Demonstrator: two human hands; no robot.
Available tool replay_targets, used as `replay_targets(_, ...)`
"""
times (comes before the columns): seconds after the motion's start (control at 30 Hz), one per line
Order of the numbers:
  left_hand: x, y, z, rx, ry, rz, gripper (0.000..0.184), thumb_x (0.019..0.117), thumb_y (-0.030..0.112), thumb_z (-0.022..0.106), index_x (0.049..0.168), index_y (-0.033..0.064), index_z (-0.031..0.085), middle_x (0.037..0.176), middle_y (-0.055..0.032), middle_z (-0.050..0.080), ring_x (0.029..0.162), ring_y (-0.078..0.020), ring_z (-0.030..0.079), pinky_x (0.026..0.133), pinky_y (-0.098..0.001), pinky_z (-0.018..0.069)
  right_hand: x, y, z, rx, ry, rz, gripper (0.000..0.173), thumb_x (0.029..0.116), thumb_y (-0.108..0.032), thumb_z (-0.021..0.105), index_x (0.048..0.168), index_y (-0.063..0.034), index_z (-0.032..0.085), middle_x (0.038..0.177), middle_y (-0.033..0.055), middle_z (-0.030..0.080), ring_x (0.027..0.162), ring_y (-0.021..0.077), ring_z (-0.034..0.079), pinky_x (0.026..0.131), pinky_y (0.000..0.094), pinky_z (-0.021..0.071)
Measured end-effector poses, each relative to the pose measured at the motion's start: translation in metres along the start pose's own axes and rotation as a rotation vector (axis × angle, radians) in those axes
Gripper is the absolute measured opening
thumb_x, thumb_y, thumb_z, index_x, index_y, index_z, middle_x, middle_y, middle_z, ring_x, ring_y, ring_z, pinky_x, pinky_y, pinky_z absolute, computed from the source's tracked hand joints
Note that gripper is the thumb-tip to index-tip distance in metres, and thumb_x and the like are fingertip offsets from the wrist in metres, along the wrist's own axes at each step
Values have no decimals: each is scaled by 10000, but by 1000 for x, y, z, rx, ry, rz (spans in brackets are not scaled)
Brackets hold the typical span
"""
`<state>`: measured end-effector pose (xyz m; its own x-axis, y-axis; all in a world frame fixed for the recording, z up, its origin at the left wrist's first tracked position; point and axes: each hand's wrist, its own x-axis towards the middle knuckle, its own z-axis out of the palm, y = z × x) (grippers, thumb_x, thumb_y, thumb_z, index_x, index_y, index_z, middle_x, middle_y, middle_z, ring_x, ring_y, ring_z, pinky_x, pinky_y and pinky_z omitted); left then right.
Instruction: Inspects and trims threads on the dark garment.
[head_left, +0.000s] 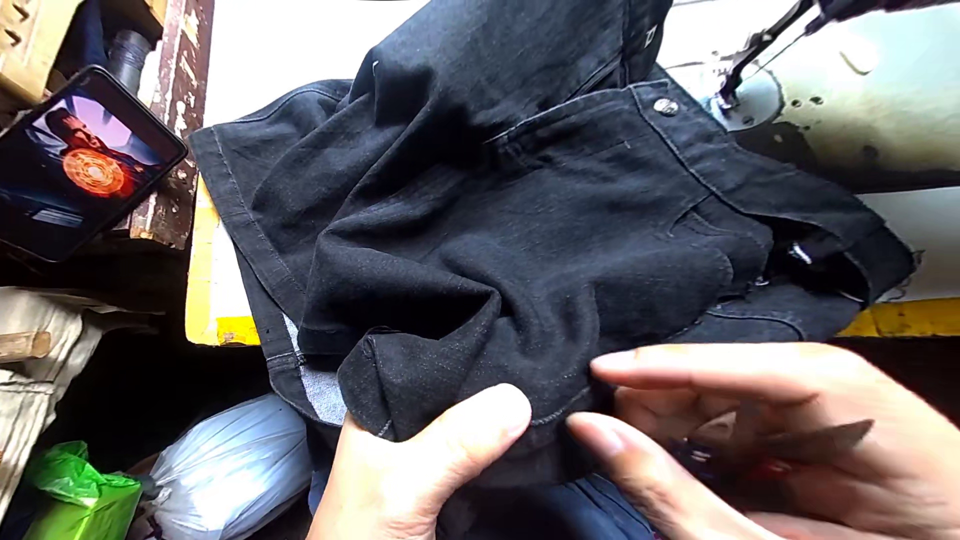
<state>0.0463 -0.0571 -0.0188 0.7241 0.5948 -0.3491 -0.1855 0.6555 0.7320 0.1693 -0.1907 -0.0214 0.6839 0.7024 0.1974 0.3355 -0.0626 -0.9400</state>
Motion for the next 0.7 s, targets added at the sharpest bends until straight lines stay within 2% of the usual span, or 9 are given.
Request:
replay_targets(0.1, 0, 0, 3, 24, 31, -31, 167, 926, 10, 695, 1091, -9, 678, 968, -163, 741, 908, -206, 745, 867, -382, 619, -3, 13, 7, -116, 1, -145, 183, 964, -148, 721, 1140, -99, 706, 925, 6, 688, 775, 5, 622, 667, 141, 515)
replay_targets(0.17, 1, 0, 0, 28, 52, -75, 159, 963, 59, 667, 1105, -9, 682, 973, -167, 741, 909, -209, 745, 868, -381, 617, -5, 18, 10, -205, 9, -205, 183, 985, -179, 697, 1151, -115, 740, 953, 42, 665, 767, 23, 602, 649, 151, 486)
replay_targets(0.23, 4, 0, -4, -8, 52, -138, 172, 983, 96, 640, 1107, -12, 690, 983, -186, 732, 913, -222, 740, 866, -398, 613, -3, 17, 10, -302, 28, -212, 185, 982, -221, 703, 1142, -147, 756, 974, 34, 634, 767, 14, 572, 653, 142, 456)
replay_targets(0.37, 10, 0, -9, -123, 17, -236, 170, 1008, 109, 587, 1065, -3, 701, 977, -182, 727, 918, -217, 736, 868, -396, 609, 3, 18, 10, -396, 37, -245, 180, 984, -247, 693, 1121, -145, 748, 1029, 23, 591, 781, -1, 513, 666, 140, 394)
replay_targets(0.53, 15, 0, -13, -167, -51, -260, 190, 1029, 113, 563, 1114, -6, 686, 1029, -184, 720, 975, -224, 728, 914, -408, 596, 7, 24, 11, -399, 51, -329, 149, 997, -229, 680, 1083, -121, 736, 1074, 23, 637, 884, 17, 587, 747, 155, 463)
replay_targets(0.7, 15, 0, -12, -161, -34, -270, 177, 1022, 105, 574, 1097, -4, 692, 1015, -182, 722, 961, -222, 733, 899, -405, 603, 6, 25, 9, -345, 27, -324, 120, 995, -201, 684, 1066, -118, 732, 1065, 11, 647, 922, 17, 611, 780, 153, 496)
